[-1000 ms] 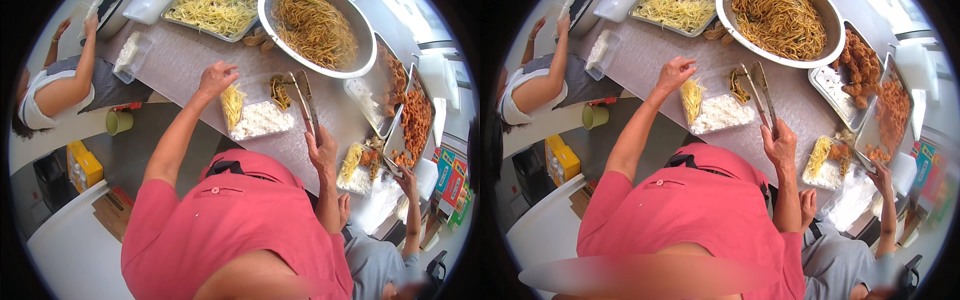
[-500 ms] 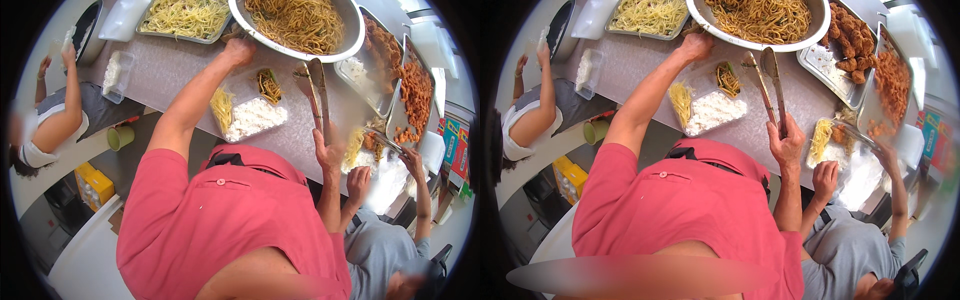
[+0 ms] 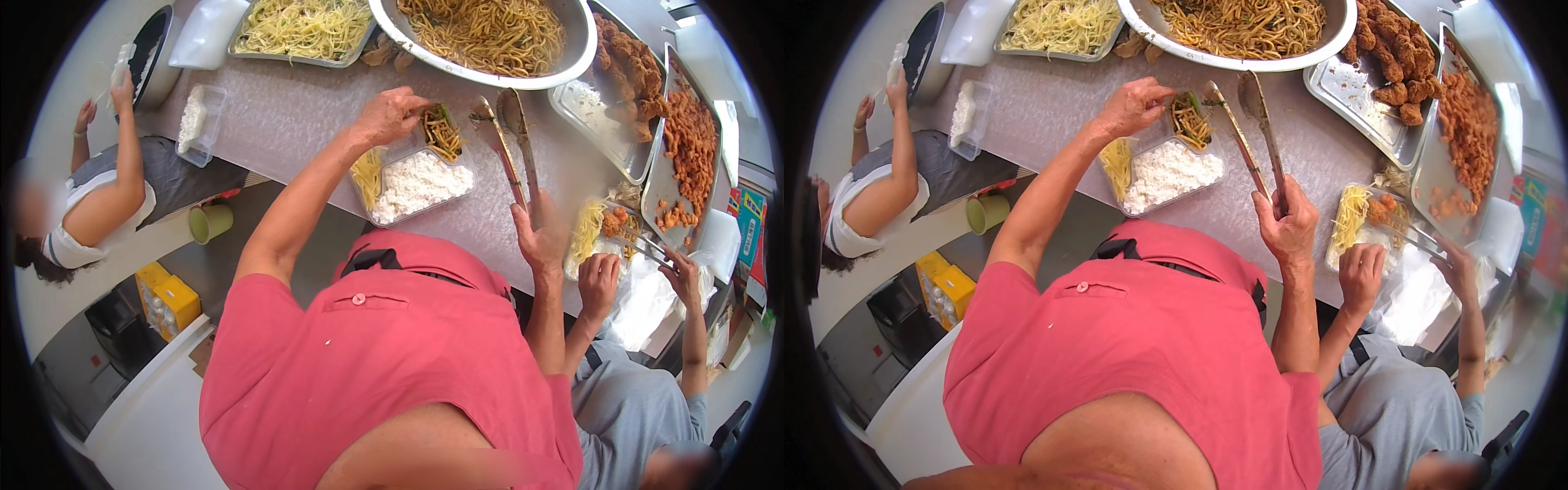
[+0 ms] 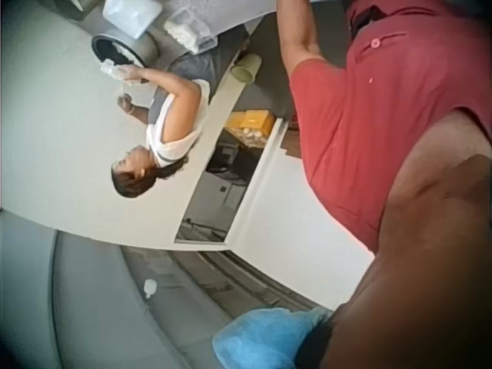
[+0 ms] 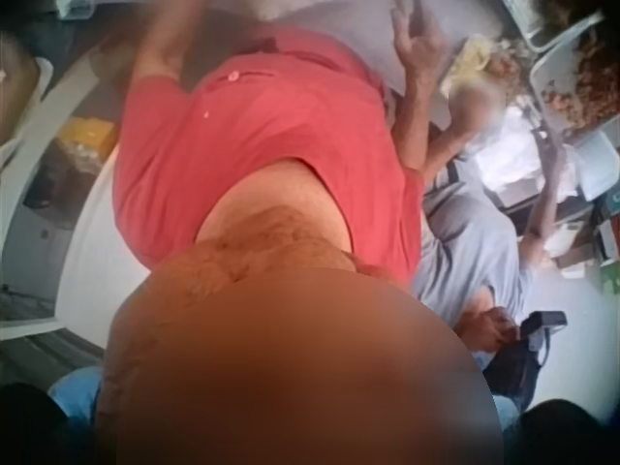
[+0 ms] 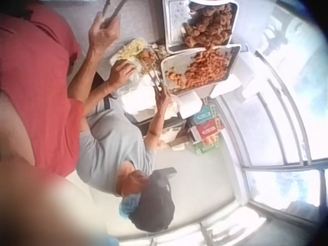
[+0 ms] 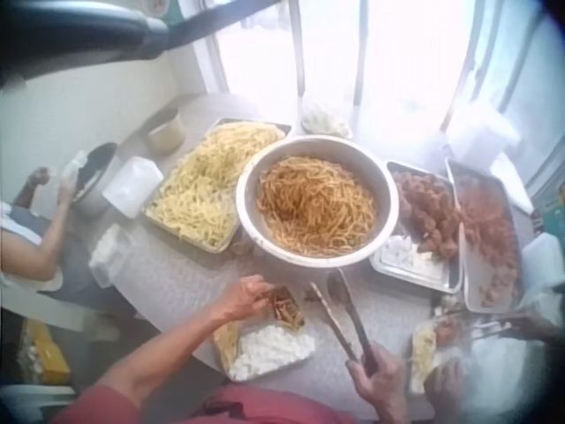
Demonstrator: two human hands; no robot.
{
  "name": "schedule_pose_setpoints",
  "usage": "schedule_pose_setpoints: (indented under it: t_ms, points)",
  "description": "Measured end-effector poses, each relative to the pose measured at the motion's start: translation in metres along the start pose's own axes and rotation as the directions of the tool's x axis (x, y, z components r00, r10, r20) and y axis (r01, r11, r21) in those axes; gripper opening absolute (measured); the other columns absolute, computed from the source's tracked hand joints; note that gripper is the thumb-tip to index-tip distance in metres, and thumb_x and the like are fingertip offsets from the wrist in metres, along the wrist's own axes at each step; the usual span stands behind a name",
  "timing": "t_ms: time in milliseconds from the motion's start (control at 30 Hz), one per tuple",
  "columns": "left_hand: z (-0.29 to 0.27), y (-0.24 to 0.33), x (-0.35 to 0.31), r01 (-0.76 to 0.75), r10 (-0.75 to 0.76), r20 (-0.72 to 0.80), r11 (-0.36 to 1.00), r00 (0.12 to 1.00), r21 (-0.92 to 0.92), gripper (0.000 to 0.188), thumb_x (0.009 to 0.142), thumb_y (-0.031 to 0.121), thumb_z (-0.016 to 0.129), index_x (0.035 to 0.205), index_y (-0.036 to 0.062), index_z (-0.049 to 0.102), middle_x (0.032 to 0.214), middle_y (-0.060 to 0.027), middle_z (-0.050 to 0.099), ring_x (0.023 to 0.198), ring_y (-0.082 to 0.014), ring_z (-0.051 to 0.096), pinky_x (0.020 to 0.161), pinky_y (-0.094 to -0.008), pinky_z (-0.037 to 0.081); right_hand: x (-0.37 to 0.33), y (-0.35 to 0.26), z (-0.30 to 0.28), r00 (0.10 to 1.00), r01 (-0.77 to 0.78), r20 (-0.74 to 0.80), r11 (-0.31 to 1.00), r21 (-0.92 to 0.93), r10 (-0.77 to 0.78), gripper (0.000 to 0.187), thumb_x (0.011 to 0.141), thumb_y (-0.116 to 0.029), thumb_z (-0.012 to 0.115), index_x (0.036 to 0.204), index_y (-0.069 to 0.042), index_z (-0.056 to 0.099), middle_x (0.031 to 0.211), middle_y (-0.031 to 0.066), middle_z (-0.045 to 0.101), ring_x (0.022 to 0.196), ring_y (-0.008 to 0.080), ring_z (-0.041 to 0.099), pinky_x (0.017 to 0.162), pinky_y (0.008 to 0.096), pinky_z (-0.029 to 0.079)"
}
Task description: The person assembles meal containers by placing rice, noodles, and fried chicken pieces into plastic trays using tongs. The person repeatedly scoops rice, adds noodles, and places chicken pieces into multiple containers on the counter.
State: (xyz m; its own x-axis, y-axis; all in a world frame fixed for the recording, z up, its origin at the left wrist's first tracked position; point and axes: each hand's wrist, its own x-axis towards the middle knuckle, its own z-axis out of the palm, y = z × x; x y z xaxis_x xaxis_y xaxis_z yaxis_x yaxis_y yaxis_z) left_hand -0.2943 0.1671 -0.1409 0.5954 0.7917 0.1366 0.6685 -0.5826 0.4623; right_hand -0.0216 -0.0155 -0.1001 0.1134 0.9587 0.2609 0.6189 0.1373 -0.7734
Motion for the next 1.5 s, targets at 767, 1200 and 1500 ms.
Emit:
schedule_pose_setpoints:
  t_ms: [767, 1200, 1500]
  points:
    - [0.012, -0.010, 0.020, -0.072, 0.101, -0.206, 0.986, 0.973, 0.148, 0.017, 0.073, 0.009, 0.063, 0.089, 0.0087, 0.066, 0.083, -0.0056, 0.063, 0.074, -0.0240, 0.063, 0.064, -0.0338, 0.051, -0.003, 0.014, 0.011, 0.989, -0.066, 0.125, 0.995, -0.075, 0.075, 0.022, 0.076, -0.013, 0.068, 0.073, -0.001, 0.050, 0.057, 0.0113, 0.049, 0.047, 0.0243, 0.049, 0.046, 0.0349, 0.039]
    - [-0.015, -0.014, -0.077, 0.299, -0.446, -0.447, 0.883, 0.775, -0.362, 0.028, 0.074, 0.004, 0.062, 0.102, 0.0056, 0.065, 0.091, -0.0059, 0.064, 0.076, -0.0132, 0.062, 0.060, -0.0259, 0.049, 0.014, 0.021, 0.042, 0.982, -0.054, 0.182, 0.998, -0.025, 0.057, 0.021, 0.079, -0.016, 0.065, 0.073, -0.002, 0.051, 0.060, 0.0168, 0.054, 0.053, 0.0327, 0.055, 0.050, 0.0395, 0.043]
    - [0.017, -0.030, -0.146, 0.575, -0.845, -0.042, 0.399, 0.534, -0.714, 0.047, 0.082, 0.006, 0.062, 0.127, 0.0004, 0.049, 0.084, 0.0002, 0.056, 0.067, -0.0057, 0.051, 0.053, -0.0203, 0.043, 0.017, 0.013, 0.042, 0.992, -0.029, 0.125, 0.998, 0.059, 0.022, 0.028, 0.077, -0.021, 0.069, 0.073, -0.003, 0.048, 0.055, 0.0109, 0.049, 0.049, 0.0254, 0.052, 0.048, 0.0363, 0.041]
